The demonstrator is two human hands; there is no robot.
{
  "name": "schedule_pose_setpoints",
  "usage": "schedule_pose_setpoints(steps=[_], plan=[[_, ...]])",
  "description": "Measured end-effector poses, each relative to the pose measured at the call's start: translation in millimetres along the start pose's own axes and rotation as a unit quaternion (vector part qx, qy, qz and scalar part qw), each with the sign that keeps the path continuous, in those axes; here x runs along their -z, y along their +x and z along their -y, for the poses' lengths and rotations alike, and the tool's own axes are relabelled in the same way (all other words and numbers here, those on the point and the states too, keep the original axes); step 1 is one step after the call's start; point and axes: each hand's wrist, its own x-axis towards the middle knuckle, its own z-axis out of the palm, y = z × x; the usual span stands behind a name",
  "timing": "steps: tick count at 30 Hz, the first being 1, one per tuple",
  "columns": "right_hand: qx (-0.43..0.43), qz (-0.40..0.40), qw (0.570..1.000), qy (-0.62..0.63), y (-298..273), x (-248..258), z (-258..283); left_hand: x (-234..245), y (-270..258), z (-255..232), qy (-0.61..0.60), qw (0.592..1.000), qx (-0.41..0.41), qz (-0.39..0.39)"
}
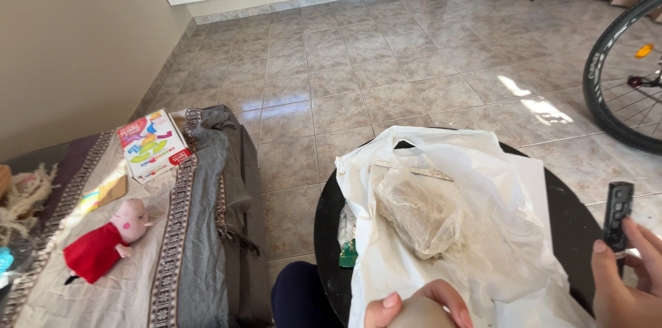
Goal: The person sits on the floor and shapes a small ball of gray clay with both hands. They roll and smooth the clay ball, then briefly pick up a remote control before returning to the clay. Finally, they use a small white tool to make a mark on the clay ball.
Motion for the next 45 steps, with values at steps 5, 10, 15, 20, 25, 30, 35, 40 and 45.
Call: schedule_pose_setpoints(steps=[5,10,15,20,25,30,35,40,45], plan=[[0.006,0.005,0.999,-0.051,9.2,4.4,39.1,-16.7,-0.5,5.8,-0.093,0.992,0.013,-0.090],[-0.014,-0.001,0.999,-0.034,4.9,4.2,36.3,-22.4,3.0,10.7,-0.141,0.980,0.002,-0.137],[-0.006,-0.008,1.000,-0.011,7.1,3.2,35.8,-24.8,4.7,15.2,-0.171,0.979,-0.022,-0.106],[-0.015,-0.007,1.000,-0.001,9.9,0.2,46.3,-32.4,6.5,13.6,-0.180,0.979,-0.034,-0.093],[-0.028,-0.003,0.999,-0.019,10.5,-0.3,58.1,-34.8,7.0,11.5,-0.192,0.975,-0.027,-0.107],[-0.023,-0.003,0.999,-0.036,11.5,-0.4,59.9,-35.8,8.6,12.2,-0.185,0.979,-0.050,-0.074],[-0.036,-0.003,0.998,-0.047,11.4,-1.3,61.8,-35.8,8.3,10.4,-0.194,0.976,-0.032,-0.098],[-0.028,-0.007,0.999,-0.045,13.8,0.1,68.8,-35.6,9.1,9.8,-0.184,0.977,-0.035,-0.099],[-0.070,-0.011,0.997,-0.011,8.6,0.9,57.0,-39.3,10.5,8.3,-0.193,0.973,-0.038,-0.125]])
